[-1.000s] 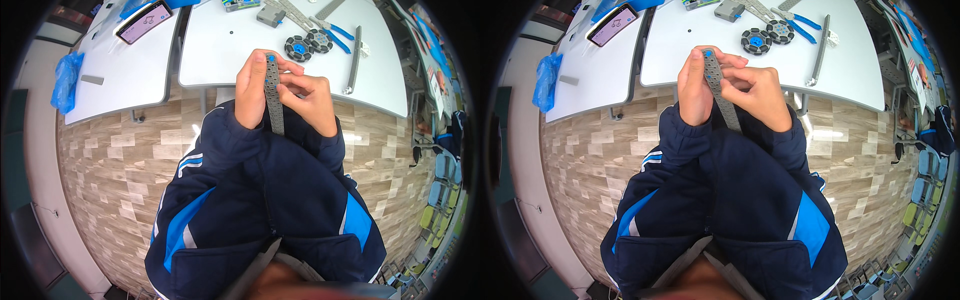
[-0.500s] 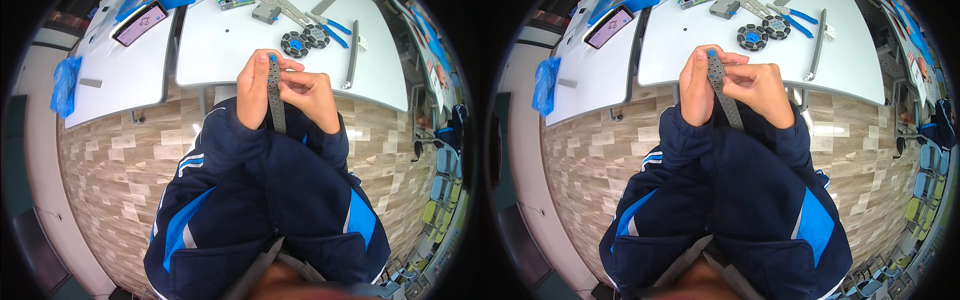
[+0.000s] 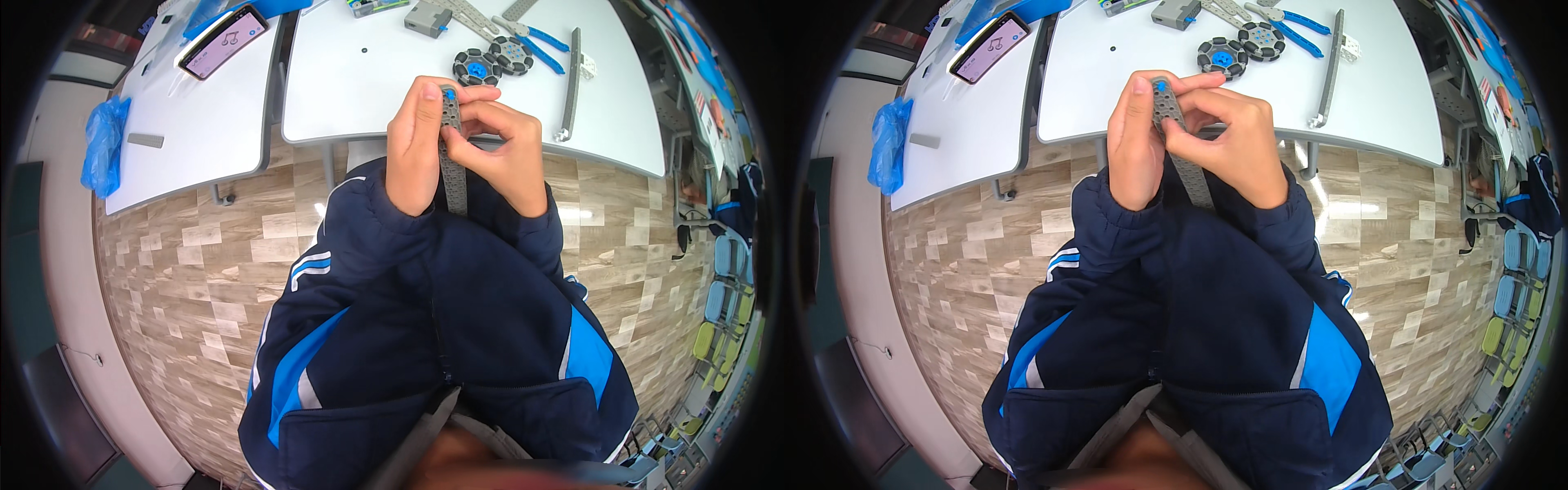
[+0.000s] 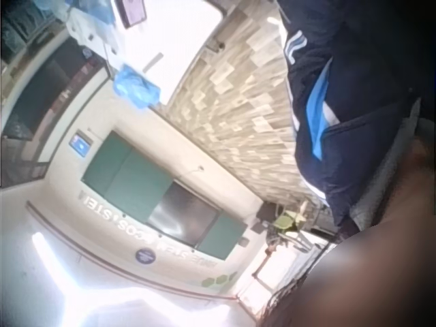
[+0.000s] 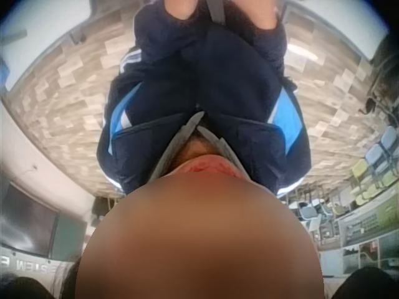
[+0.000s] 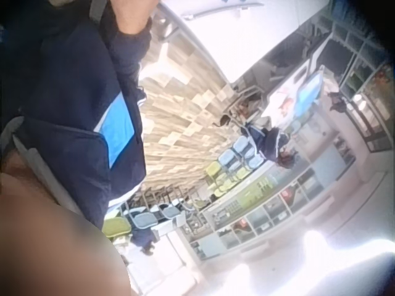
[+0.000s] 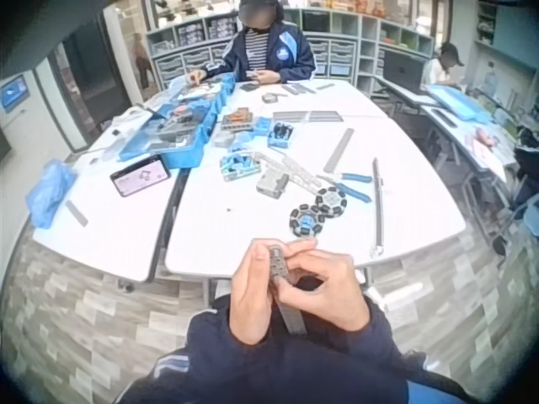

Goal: The person assembles a mechanical device using gray and blue plastic components. They connect beams and circular parts, then use pliers to remove and insert small blue pieces into the circular components.

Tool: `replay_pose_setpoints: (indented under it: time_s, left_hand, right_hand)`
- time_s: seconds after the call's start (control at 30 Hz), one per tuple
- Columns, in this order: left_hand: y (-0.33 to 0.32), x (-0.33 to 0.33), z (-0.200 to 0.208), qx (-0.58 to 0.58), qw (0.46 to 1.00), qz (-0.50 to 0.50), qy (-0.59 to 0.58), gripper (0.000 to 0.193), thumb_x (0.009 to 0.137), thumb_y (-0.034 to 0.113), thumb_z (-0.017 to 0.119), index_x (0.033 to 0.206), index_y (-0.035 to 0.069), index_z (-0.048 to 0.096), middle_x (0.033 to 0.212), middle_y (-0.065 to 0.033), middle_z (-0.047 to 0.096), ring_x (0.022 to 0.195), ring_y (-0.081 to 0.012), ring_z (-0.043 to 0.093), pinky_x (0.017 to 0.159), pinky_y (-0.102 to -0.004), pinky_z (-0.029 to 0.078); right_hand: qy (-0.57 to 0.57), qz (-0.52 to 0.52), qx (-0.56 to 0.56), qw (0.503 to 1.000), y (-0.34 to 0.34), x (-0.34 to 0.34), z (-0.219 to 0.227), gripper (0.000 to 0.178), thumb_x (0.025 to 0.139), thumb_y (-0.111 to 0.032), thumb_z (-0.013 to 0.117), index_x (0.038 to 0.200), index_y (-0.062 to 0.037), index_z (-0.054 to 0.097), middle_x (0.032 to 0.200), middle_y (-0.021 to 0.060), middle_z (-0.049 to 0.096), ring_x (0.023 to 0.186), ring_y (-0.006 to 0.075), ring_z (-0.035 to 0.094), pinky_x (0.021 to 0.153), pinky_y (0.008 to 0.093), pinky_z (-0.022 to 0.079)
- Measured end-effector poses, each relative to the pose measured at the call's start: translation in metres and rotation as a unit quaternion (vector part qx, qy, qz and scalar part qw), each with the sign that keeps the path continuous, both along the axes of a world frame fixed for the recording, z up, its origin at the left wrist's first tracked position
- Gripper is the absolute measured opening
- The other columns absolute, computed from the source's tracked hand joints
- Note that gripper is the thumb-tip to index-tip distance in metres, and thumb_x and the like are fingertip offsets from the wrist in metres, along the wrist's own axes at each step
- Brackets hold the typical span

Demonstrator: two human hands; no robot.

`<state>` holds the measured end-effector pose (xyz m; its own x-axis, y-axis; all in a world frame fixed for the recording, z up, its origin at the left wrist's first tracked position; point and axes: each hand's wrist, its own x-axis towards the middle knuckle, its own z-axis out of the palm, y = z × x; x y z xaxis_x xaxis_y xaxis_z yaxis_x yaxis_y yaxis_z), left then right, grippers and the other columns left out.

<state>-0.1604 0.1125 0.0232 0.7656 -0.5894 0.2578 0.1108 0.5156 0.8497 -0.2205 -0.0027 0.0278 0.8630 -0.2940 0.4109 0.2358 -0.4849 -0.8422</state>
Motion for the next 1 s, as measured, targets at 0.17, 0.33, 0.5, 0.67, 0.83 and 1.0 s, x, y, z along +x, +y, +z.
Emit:
replay_pose_setpoints:
  time_s: [0.17, 0.33, 0.5, 0.67, 0.83, 1.0]
  left_hand:
    - [-0.003, -0.002, -0.002, 0.005, 1.000, 0.001, -0.009, 0.041, 0.110, 0.036, 0.028, 0.110, 0.001, 0.049, 0.127, -0.0356, 0.057, 0.111, -0.0330, 0.064, 0.096, -0.0421, 0.053]
    - [-0.004, -0.003, -0.006, 0.018, 1.000, 0.018, -0.014, 0.039, 0.110, 0.035, 0.029, 0.109, 0.001, 0.050, 0.128, -0.0333, 0.057, 0.113, -0.0301, 0.062, 0.098, -0.0402, 0.050]
    - [-0.002, -0.003, -0.004, 0.005, 1.000, 0.014, 0.008, 0.039, 0.111, 0.033, 0.030, 0.110, 0.000, 0.050, 0.125, -0.0294, 0.060, 0.114, -0.0268, 0.062, 0.099, -0.0357, 0.048]
    - [0.001, -0.007, 0.002, -0.051, 0.998, -0.003, 0.042, 0.032, 0.110, 0.031, 0.038, 0.113, 0.001, 0.047, 0.125, -0.0295, 0.060, 0.114, -0.0271, 0.063, 0.099, -0.0381, 0.049]
    - [0.002, -0.014, 0.004, -0.069, 0.996, 0.019, 0.050, 0.026, 0.107, 0.030, 0.048, 0.109, 0.004, 0.049, 0.118, -0.0196, 0.061, 0.104, -0.0219, 0.062, 0.095, -0.0370, 0.049]
    - [0.003, -0.012, 0.001, -0.080, 0.994, 0.005, 0.078, 0.028, 0.105, 0.034, 0.053, 0.106, 0.006, 0.050, 0.101, -0.0054, 0.055, 0.088, -0.0158, 0.055, 0.085, -0.0325, 0.046]
  right_hand:
    - [0.018, 0.012, -0.024, 0.999, -0.006, -0.003, 0.002, 0.021, 0.073, 0.000, 0.074, 0.093, 0.0038, 0.071, 0.077, 0.0065, 0.069, 0.067, 0.0116, 0.066, 0.067, 0.0242, 0.051]
    - [-0.005, -0.006, -0.012, 1.000, -0.003, 0.003, -0.003, 0.027, 0.069, -0.009, 0.076, 0.094, 0.0018, 0.071, 0.070, 0.0066, 0.067, 0.058, 0.0131, 0.065, 0.056, 0.0259, 0.048]
    - [0.020, -0.002, -0.050, 0.999, -0.007, 0.001, -0.004, 0.026, 0.071, -0.010, 0.076, 0.094, 0.0017, 0.071, 0.072, 0.0069, 0.067, 0.057, 0.0133, 0.063, 0.056, 0.0265, 0.048]
    - [-0.019, 0.048, 0.015, 0.999, -0.011, -0.005, 0.007, 0.019, 0.077, -0.007, 0.078, 0.093, 0.0006, 0.071, 0.076, 0.0052, 0.067, 0.065, 0.0123, 0.063, 0.064, 0.0254, 0.049]
    - [-0.057, 0.007, 0.010, 0.998, -0.005, -0.016, 0.022, 0.019, 0.079, 0.001, 0.078, 0.096, 0.0027, 0.069, 0.086, 0.0061, 0.068, 0.079, 0.0118, 0.062, 0.073, 0.0233, 0.048]
    - [-0.135, -0.048, 0.050, 0.988, 0.018, -0.018, 0.026, 0.022, 0.073, -0.001, 0.080, 0.093, -0.0016, 0.071, 0.082, 0.0062, 0.068, 0.068, 0.0132, 0.061, 0.063, 0.0239, 0.048]
